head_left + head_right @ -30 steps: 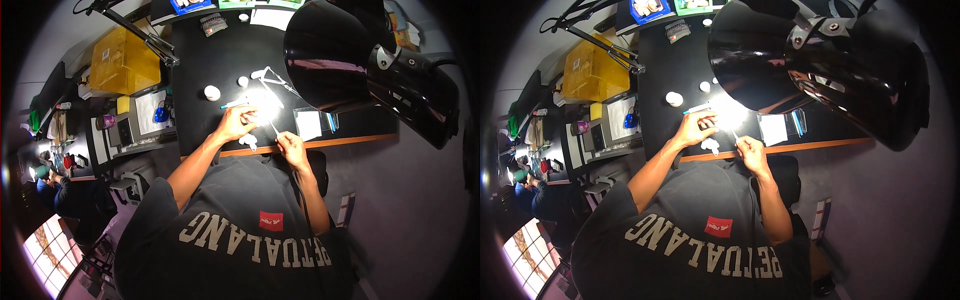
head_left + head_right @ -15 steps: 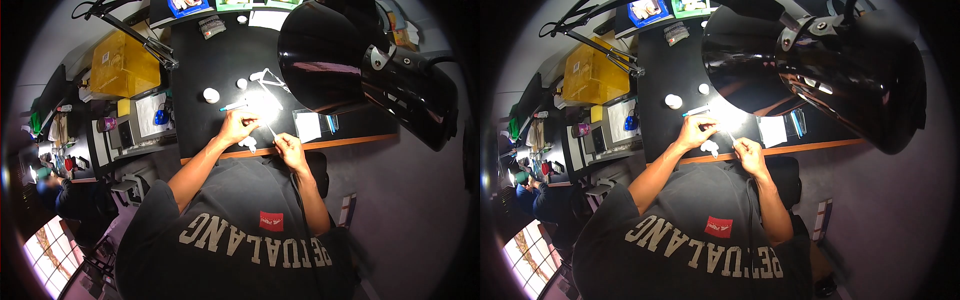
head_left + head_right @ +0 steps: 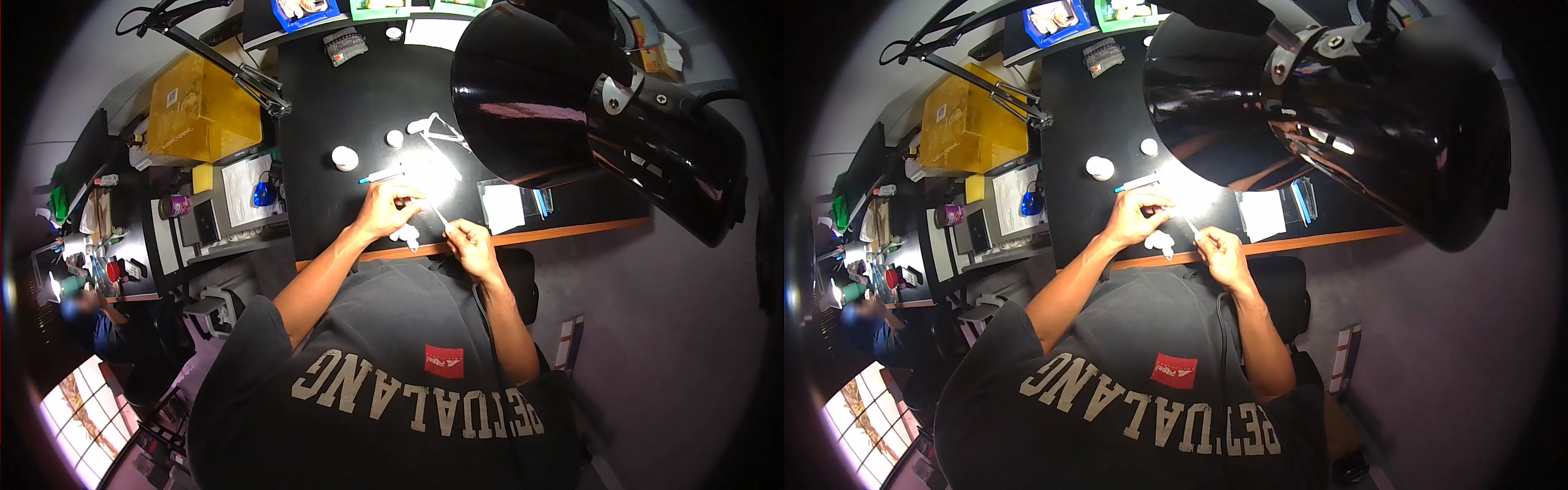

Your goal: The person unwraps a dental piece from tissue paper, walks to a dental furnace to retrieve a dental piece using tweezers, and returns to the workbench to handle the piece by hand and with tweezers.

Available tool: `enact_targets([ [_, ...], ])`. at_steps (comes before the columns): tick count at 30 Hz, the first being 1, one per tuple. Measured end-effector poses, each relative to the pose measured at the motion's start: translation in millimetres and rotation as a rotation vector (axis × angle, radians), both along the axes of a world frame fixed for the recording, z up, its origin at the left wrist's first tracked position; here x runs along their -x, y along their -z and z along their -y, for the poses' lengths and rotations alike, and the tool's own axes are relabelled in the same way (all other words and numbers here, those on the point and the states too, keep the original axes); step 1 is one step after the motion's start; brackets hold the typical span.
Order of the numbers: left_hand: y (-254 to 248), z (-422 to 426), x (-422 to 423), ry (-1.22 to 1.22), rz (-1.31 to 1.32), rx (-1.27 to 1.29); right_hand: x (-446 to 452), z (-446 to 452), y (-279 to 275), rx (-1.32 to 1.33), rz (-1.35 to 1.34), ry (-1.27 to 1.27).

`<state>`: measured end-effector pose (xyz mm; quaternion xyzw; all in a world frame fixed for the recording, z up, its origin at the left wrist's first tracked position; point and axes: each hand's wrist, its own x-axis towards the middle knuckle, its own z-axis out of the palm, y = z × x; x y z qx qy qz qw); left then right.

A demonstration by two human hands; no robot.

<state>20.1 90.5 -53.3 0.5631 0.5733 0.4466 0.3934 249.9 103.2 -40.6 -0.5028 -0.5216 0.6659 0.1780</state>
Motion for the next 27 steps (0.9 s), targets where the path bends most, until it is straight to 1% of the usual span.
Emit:
enact_targets([
  [2, 4.1, 1.4, 0.8, 0.008, -0.013, 0.000, 0.2, 0.7, 0.2, 0.006, 0.004, 0.000],
  [4, -5.7, 0.3, 0.1, -0.008, -0.033, -0.023, 0.3, 0.8, 1.9, 0.022, -0.005, 0.003],
  [7, 2.7, 1.0, 2.6, 0.033, -0.039, -0.033, 2.6, 2.5, 1.7, 0.024, 0.005, 0.006],
  [8, 4.8, 1.4, 1.9, 0.005, -0.046, -0.039, 2.8, 2.9, 2.5, 0.019, 0.005, 0.006],
  [10, -8.0, 0.3, -0.5, -0.052, -0.060, -0.051, 3.5, 4.2, 5.8, 0.010, 0.005, 0.006],
  [13, 2.7, 2.8, 5.0, 0.023, -0.048, -0.041, 4.0, 5.0, 8.6, 0.007, -0.003, -0.001],
  [22, 0.9, 6.8, 5.4, -0.029, -0.001, -0.023, 6.2, 7.3, 12.3, -0.011, -0.007, -0.001],
  [25, -0.6, 6.5, 5.4, -0.053, -0.033, -0.093, 6.8, 7.3, 13.1, -0.025, -0.008, -0.005],
  [27, 3.0, 7.4, 5.1, -0.069, 0.005, -0.083, 7.4, 6.7, 12.3, -0.009, -0.011, -0.006],
])
